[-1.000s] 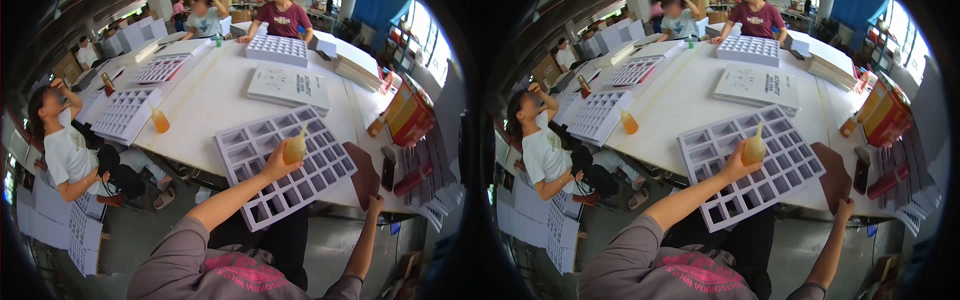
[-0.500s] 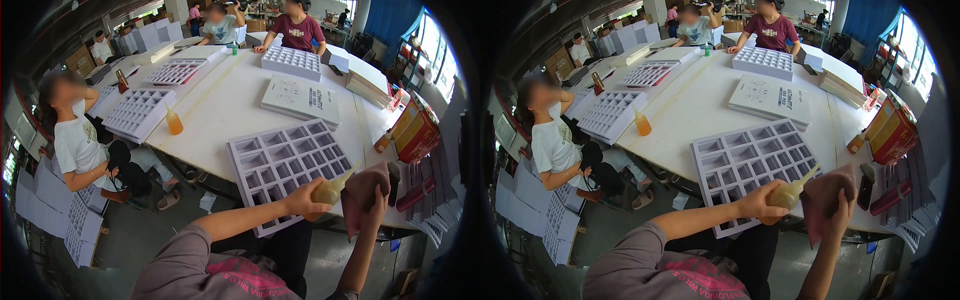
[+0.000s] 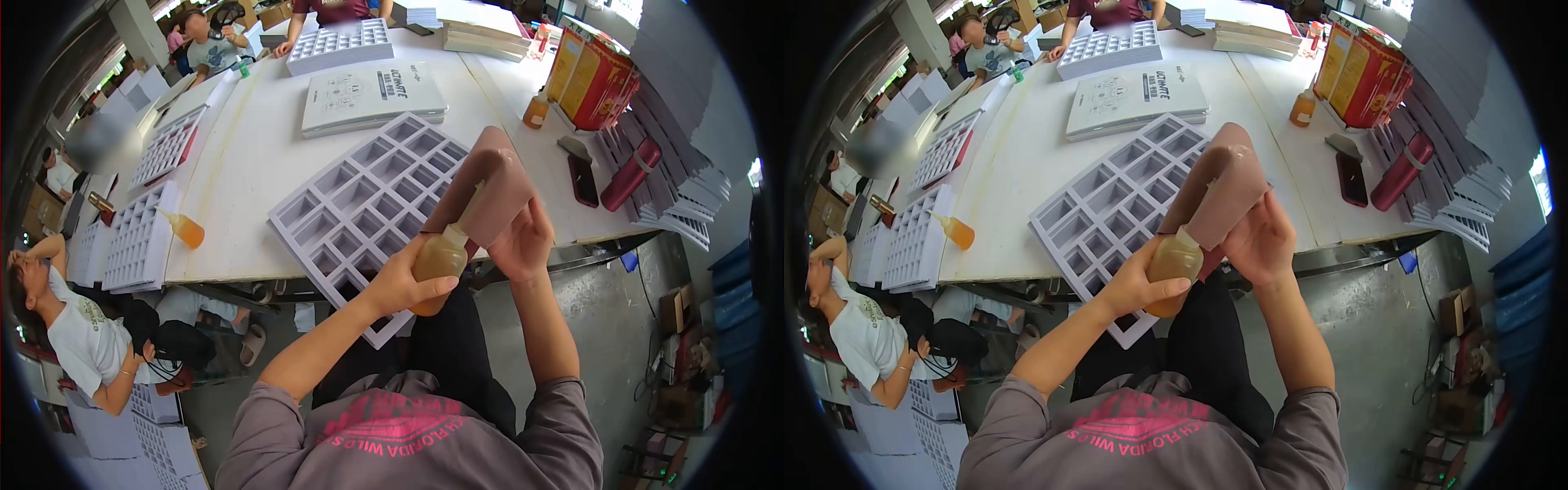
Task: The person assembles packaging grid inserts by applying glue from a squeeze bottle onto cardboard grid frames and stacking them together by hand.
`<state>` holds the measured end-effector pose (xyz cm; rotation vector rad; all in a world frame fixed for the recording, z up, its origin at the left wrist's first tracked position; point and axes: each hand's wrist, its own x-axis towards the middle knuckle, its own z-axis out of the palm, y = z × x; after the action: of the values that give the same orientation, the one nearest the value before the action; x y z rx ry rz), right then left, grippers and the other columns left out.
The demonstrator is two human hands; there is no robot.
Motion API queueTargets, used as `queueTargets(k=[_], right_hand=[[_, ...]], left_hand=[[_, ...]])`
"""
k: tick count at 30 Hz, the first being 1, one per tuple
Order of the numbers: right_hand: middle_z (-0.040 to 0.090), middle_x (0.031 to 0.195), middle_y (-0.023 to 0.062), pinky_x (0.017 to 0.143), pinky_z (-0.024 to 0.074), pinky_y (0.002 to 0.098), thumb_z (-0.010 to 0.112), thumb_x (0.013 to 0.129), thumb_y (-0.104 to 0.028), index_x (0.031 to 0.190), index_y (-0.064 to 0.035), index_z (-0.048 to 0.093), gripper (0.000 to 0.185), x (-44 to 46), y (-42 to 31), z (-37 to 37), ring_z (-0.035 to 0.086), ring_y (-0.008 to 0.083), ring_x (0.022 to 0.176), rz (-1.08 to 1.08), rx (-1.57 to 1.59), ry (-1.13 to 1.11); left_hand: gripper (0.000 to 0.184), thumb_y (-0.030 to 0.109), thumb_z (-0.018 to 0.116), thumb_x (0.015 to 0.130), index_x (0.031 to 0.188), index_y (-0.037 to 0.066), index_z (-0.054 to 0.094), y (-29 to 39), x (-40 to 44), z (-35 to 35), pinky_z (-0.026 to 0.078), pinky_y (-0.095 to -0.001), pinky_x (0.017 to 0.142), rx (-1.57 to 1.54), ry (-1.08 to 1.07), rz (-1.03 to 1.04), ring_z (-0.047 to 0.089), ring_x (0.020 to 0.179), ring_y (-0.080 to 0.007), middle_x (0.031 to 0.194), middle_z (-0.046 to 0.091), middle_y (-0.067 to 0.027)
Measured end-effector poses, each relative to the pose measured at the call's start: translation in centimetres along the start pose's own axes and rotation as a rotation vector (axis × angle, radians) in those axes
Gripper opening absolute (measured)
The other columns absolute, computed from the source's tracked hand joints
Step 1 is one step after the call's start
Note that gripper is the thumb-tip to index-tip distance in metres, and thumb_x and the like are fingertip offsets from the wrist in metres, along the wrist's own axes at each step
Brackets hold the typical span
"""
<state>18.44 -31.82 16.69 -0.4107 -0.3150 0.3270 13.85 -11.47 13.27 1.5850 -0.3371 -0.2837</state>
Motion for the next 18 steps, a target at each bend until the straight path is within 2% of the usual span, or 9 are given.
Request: queueTargets(k=[1,2,5,7,9,12,14,15,18], right_hand=[[0.051,0.127,0.0115,0.094,0.0425,0.0407,0.056,0.088,-0.019,0.131,-0.0035,0.044,0.047,-0.3,0.2,-0.7,0.051,0.0251,0.116,0.006,-0.06,-0.07],[0.057,0.117,0.0122,0.086,0.0468,0.0362,0.057,0.085,-0.011,0.129,-0.0006,0.044,0.046,-0.6,0.4,-2.5,0.057,0.0231,0.105,-0.03,-0.246,-0.075],[0.056,0.119,0.015,0.087,0.0499,0.0365,0.055,0.082,-0.003,0.13,0.0031,0.043,0.05,-1.2,0.2,-5.3,0.058,0.0245,0.107,-0.047,-0.541,0.071],[0.062,0.092,0.0118,0.065,0.0523,0.0278,0.049,0.082,0.001,0.118,0.0024,0.05,0.036,-0.8,1.5,-3.6,0.064,0.017,0.08,-0.308,-0.757,0.397],[0.06,0.095,0.0129,0.066,0.0536,0.0299,0.045,0.08,0.003,0.117,0.0033,0.05,0.037,-0.7,1.6,-0.4,0.063,0.018,0.08,-0.273,-0.801,0.465],[0.056,0.119,0.0176,0.091,0.0492,0.0369,0.043,0.075,-0.004,0.13,0.0025,0.042,0.056,-1.2,2.0,-3.0,0.058,0.0256,0.109,-0.326,-0.883,0.444],[0.054,0.122,0.0196,0.097,0.0455,0.0385,0.04,0.071,-0.002,0.13,0.0027,0.041,0.059,-1.0,2.6,-0.4,0.054,0.0277,0.114,-0.395,-0.782,0.486],[0.053,0.124,0.0191,0.098,0.0442,0.039,0.041,0.074,-0.004,0.13,0.0022,0.041,0.056,-1.3,2.3,0.0,0.053,0.0279,0.116,-0.378,-0.718,0.496],[0.052,0.128,0.017,0.102,0.0421,0.0397,0.045,0.084,-0.009,0.13,0.0006,0.041,0.048,-2.3,1.1,-0.1,0.051,0.0277,0.119,-0.323,-0.443,0.542]], left_hand=[[0.067,0.036,0.076,0.072,0.123,0.003,0.048,0.1,0.0,0.0,0.044,-0.0333,0.091,0.037,0.002,0.0,0.058,0.103,-0.021,0.11,0.06,-0.0122],[0.067,0.036,0.076,0.072,0.123,0.002,0.048,0.2,0.0,0.1,0.044,-0.0334,0.091,0.075,0.009,0.0,0.058,0.103,-0.0214,0.109,0.061,-0.0127],[0.063,0.036,0.075,0.072,0.118,0.001,0.049,0.6,-0.3,0.6,0.046,-0.0354,0.086,0.209,0.063,0.047,0.062,0.099,-0.0279,0.103,0.062,-0.0189],[0.064,0.038,0.074,0.072,0.115,-0.002,0.047,0.7,-0.6,1.0,0.047,-0.0384,0.084,0.419,0.059,0.04,0.062,0.095,-0.0353,0.099,0.062,-0.0229],[0.067,0.038,0.075,0.071,0.115,-0.003,0.046,1.5,-0.9,2.0,0.047,-0.039,0.084,0.443,0.071,0.014,0.06,0.098,-0.0368,0.102,0.06,-0.0246],[0.07,0.039,0.073,0.073,0.119,-0.004,0.042,0.2,-0.9,3.4,0.047,-0.0403,0.084,0.353,0.06,0.016,0.061,0.098,-0.0378,0.102,0.06,-0.0254],[0.072,0.039,0.072,0.076,0.126,-0.002,0.04,-1.3,-0.8,4.6,0.047,-0.0391,0.086,0.101,0.013,0.133,0.06,0.099,-0.0343,0.109,0.059,-0.0206],[0.073,0.039,0.071,0.077,0.129,-0.001,0.039,-1.7,-0.8,5.1,0.048,-0.038,0.086,-0.051,-0.02,0.174,0.061,0.097,-0.0325,0.109,0.058,-0.0183],[0.073,0.044,0.066,0.079,0.131,0.001,0.038,-1.8,-1.3,5.8,0.051,-0.0362,0.079,-0.798,-0.372,-0.189,0.061,0.089,-0.0268,0.103,0.058,-0.0146]])
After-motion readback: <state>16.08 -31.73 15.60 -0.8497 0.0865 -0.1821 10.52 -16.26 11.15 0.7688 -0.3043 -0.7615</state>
